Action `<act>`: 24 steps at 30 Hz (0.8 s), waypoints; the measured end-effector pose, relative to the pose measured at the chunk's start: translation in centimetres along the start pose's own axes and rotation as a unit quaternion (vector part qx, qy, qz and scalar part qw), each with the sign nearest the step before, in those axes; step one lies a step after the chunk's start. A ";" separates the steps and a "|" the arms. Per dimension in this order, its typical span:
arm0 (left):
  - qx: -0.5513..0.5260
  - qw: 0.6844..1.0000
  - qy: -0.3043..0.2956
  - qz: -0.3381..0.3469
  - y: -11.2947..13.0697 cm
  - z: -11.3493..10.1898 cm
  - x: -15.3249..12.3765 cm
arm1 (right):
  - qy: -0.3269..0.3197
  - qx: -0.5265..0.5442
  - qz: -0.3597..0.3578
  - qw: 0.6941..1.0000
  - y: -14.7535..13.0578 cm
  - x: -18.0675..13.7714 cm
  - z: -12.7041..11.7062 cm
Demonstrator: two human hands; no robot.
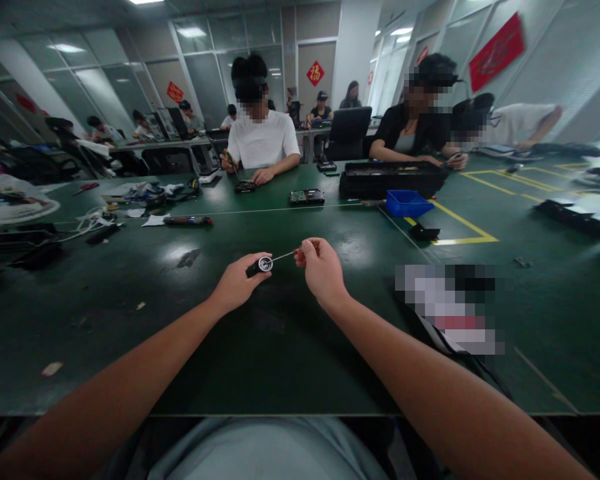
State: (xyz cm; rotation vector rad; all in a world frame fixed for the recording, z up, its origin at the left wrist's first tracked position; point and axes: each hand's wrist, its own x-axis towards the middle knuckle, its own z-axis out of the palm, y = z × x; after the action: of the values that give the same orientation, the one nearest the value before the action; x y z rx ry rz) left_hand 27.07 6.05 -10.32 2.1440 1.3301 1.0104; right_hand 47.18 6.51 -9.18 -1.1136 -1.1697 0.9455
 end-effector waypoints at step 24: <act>0.043 0.999 0.002 0.022 0.0 -0.2 0.0 | -0.013 -0.268 -0.148 0.952 -3.1 -1.4 -0.9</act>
State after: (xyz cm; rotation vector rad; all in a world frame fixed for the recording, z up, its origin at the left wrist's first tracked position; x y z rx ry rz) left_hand 26.85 6.02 -10.19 2.2448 1.3557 0.9935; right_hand 47.82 4.39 -6.42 -1.2989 -1.6200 0.4148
